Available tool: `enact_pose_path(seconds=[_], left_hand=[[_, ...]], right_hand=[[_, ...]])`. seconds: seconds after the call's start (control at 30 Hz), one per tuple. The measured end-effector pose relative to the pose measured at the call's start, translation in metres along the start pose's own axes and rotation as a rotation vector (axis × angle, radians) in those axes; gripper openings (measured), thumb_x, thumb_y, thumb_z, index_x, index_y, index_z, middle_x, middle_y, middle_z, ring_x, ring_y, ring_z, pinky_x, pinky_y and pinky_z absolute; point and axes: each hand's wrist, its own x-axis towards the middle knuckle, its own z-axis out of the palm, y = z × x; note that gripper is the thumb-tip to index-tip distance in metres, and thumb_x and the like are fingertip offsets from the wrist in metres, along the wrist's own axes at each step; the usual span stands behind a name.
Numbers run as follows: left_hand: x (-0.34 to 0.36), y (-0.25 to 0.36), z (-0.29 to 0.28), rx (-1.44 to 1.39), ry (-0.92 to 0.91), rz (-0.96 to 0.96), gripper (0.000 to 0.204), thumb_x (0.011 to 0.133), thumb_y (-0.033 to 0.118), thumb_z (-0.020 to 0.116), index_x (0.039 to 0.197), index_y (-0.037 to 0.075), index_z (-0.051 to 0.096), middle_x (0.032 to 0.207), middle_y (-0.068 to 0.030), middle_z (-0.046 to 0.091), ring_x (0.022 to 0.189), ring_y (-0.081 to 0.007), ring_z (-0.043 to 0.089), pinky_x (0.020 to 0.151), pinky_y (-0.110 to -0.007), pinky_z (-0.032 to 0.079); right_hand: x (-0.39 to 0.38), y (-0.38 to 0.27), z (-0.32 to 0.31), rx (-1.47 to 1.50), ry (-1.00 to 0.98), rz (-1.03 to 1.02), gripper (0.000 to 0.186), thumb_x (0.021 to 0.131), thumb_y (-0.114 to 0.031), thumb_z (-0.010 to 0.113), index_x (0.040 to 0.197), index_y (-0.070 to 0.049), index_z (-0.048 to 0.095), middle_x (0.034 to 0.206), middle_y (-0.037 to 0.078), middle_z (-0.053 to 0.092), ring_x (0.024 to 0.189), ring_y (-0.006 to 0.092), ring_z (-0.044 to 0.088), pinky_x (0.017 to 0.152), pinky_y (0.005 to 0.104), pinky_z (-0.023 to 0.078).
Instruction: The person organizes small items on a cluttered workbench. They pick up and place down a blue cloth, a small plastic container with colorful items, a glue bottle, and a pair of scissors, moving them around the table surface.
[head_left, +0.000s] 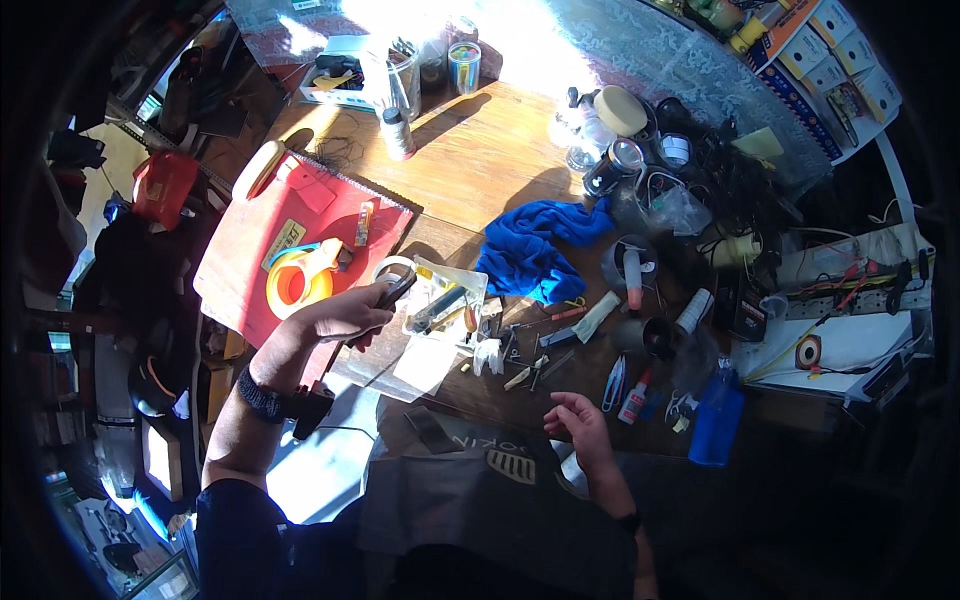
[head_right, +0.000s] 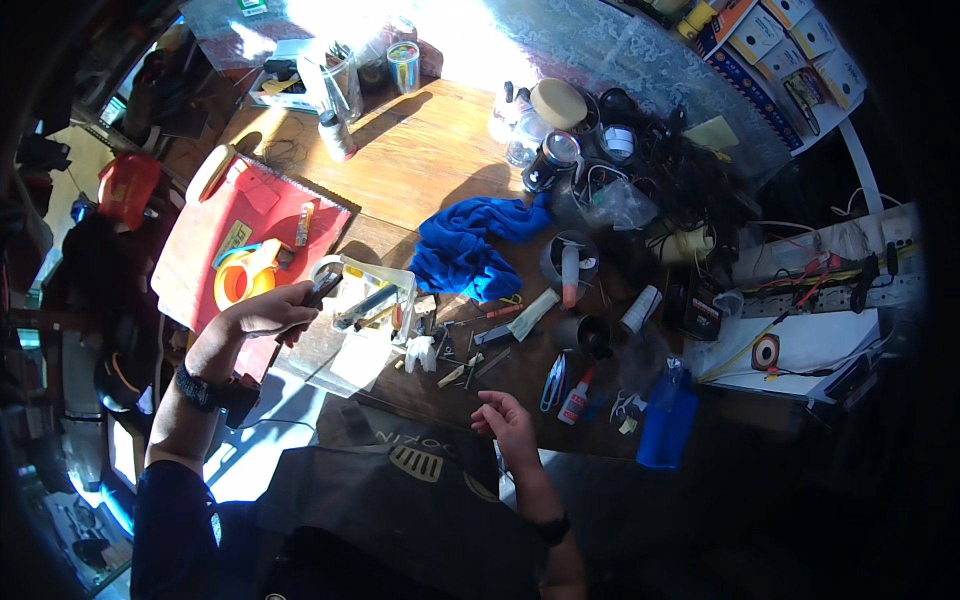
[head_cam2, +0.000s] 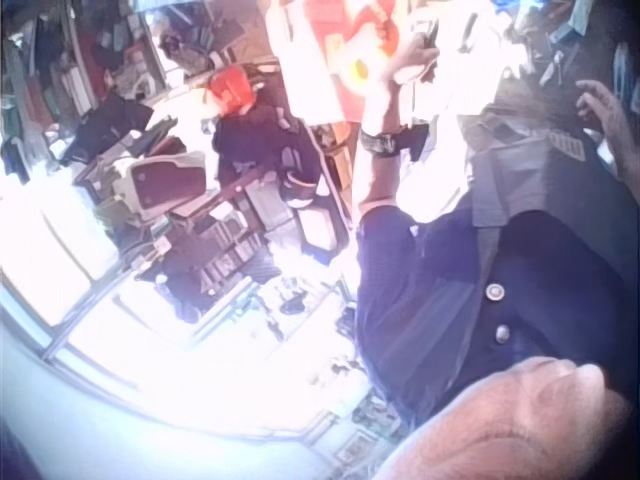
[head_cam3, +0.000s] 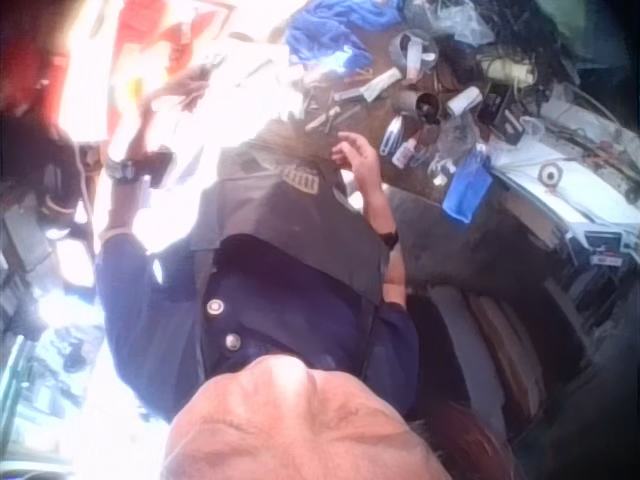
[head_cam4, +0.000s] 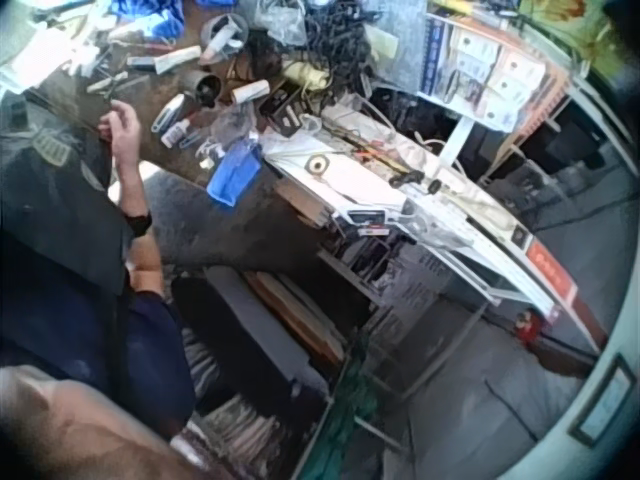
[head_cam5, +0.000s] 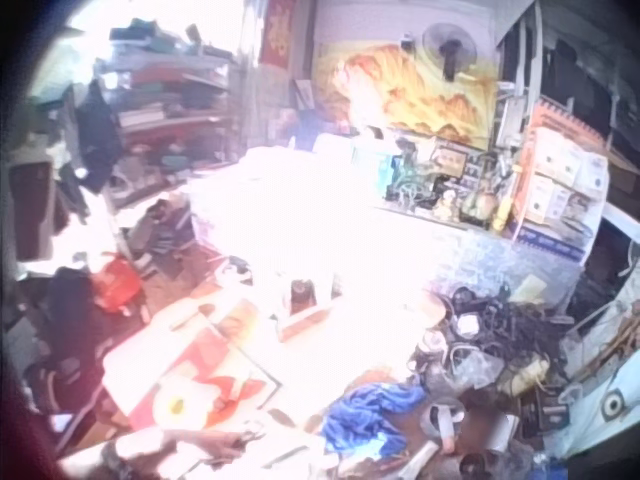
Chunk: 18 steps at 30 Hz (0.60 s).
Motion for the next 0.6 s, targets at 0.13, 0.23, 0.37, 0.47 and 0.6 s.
enact_pose_path(seconds=[0.13,0.23,0.37,0.47,0.6], left_hand=[[0.017,0.001,-0.007,0.674,0.159,0.214,0.020,0.091,0.018,0.049,0.099,0.000,0.047,0.080,-0.0173,0.059,0.070,-0.0317,0.060,0.063,-0.040,0.046],[0.033,0.008,-0.002,0.744,0.136,0.270,0.017,0.089,0.013,0.049,0.094,-0.002,0.051,0.082,-0.0238,0.060,0.077,-0.0389,0.060,0.068,-0.043,0.046],[0.050,0.027,0.014,1.029,0.112,0.250,0.013,0.081,0.007,0.051,0.086,-0.004,0.058,0.083,-0.0227,0.062,0.079,-0.0384,0.061,0.069,-0.042,0.048],[0.052,0.038,0.025,1.149,0.183,0.198,0.013,0.077,0.004,0.052,0.081,-0.002,0.063,0.081,-0.0188,0.064,0.079,-0.0351,0.063,0.067,-0.042,0.050],[0.051,0.045,0.032,1.177,0.263,0.139,0.011,0.078,0.005,0.053,0.083,0.000,0.061,0.080,-0.0170,0.064,0.076,-0.0338,0.064,0.064,-0.043,0.050]], right_hand=[[-0.004,0.013,-0.003,-0.019,0.012,0.013,0.025,0.092,-0.010,0.050,0.115,-0.002,0.053,0.088,0.007,0.063,0.074,0.0112,0.060,0.067,0.0234,0.048],[-0.005,0.018,-0.003,-0.009,0.000,0.016,0.024,0.092,-0.010,0.050,0.114,-0.002,0.053,0.088,0.007,0.062,0.073,0.0112,0.059,0.067,0.0234,0.048],[-0.007,0.021,-0.007,-0.007,0.032,-0.007,0.023,0.092,-0.010,0.050,0.113,-0.001,0.054,0.086,0.008,0.063,0.072,0.0117,0.060,0.066,0.0246,0.049],[-0.008,0.023,-0.009,0.008,0.035,-0.009,0.023,0.092,-0.010,0.049,0.113,-0.001,0.054,0.087,0.007,0.062,0.073,0.0112,0.059,0.067,0.0240,0.049],[-0.009,0.025,-0.010,0.020,0.036,0.003,0.023,0.092,-0.011,0.050,0.114,-0.002,0.054,0.087,0.006,0.062,0.074,0.0108,0.059,0.068,0.0233,0.048]])
